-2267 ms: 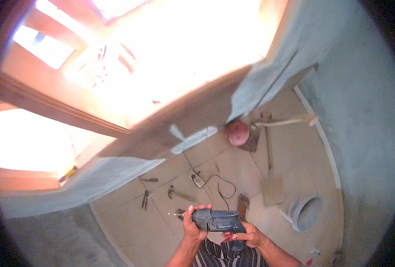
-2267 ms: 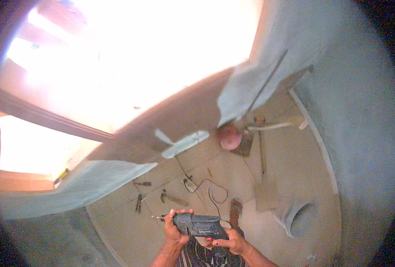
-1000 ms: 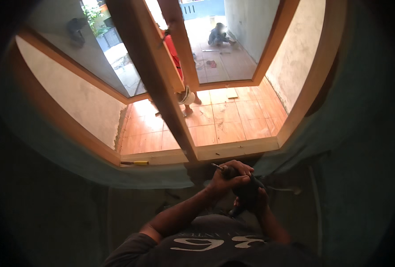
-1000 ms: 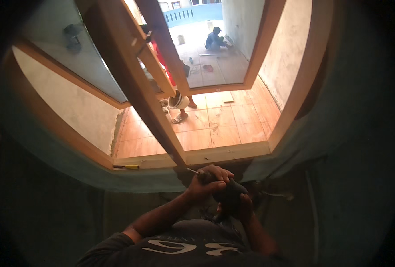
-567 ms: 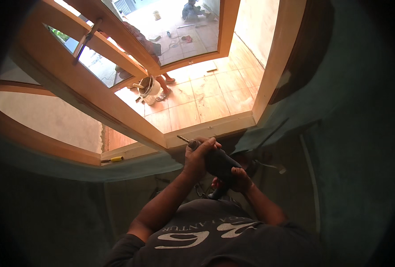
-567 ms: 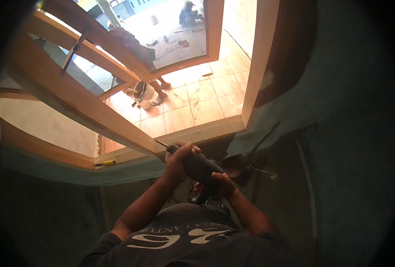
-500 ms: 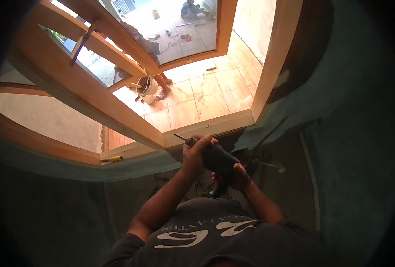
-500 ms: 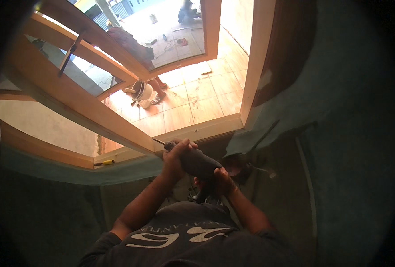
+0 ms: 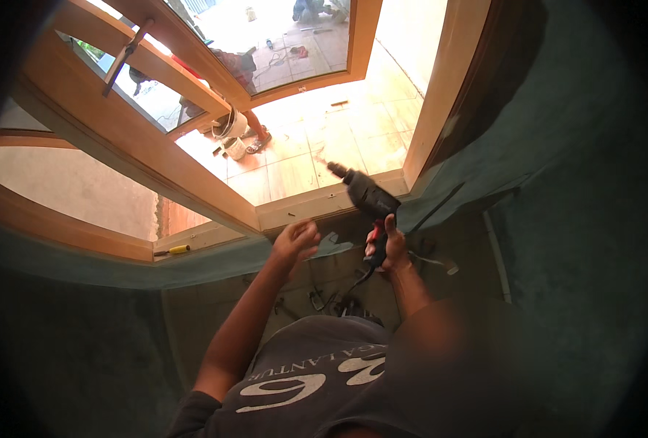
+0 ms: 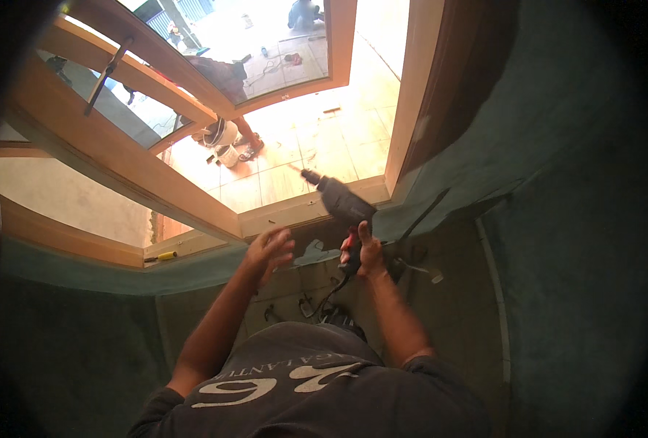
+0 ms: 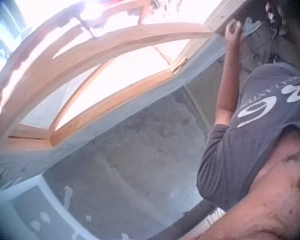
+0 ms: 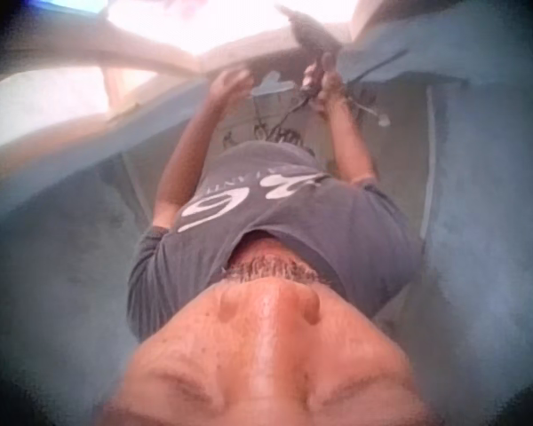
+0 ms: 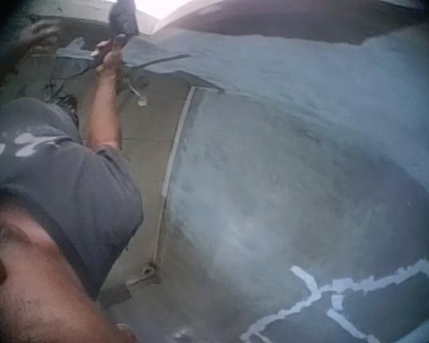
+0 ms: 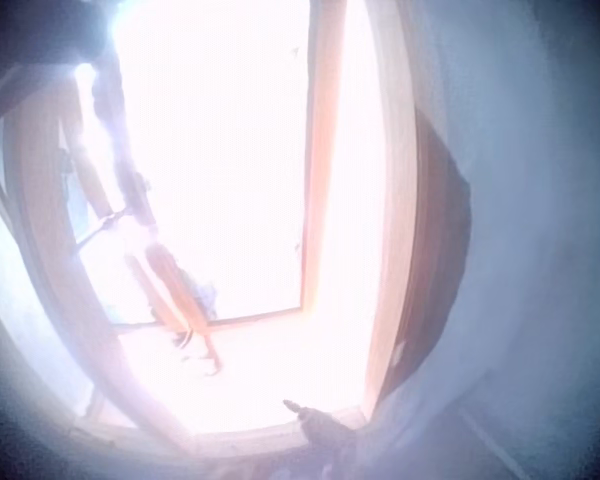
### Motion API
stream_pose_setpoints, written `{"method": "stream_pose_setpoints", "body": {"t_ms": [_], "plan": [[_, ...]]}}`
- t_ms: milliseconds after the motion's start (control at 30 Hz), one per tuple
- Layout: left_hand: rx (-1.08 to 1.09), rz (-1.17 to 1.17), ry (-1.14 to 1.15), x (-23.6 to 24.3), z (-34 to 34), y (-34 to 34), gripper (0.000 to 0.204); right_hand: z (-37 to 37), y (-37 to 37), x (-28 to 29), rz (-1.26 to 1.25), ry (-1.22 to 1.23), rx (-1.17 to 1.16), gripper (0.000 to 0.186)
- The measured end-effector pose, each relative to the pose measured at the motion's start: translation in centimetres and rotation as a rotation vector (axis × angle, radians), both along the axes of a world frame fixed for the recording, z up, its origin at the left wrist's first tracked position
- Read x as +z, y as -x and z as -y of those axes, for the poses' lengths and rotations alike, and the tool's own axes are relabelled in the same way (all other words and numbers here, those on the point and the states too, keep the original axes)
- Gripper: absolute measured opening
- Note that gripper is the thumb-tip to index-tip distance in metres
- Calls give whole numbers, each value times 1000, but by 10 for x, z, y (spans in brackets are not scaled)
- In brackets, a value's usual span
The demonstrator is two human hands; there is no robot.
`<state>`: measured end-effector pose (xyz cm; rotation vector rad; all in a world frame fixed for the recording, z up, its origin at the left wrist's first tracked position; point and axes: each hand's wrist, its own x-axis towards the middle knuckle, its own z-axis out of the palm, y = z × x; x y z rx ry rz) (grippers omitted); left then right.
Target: The person is installing a wooden window frame. They use a hammer to drive nails into the frame and a power drill to secure it further. The person works on the frame from a standing position, occasionally adjusting their grip and tool usage.
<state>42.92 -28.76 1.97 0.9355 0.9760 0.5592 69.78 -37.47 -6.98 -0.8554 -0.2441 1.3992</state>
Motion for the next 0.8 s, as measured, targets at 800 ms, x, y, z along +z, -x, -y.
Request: {"method": "stream_pose_setpoints", "body": {"t_ms": [800], "plan": [[-191,-1067,45,-286,291,378,49,-81,-41,-49,189,230,-225,68]]}}
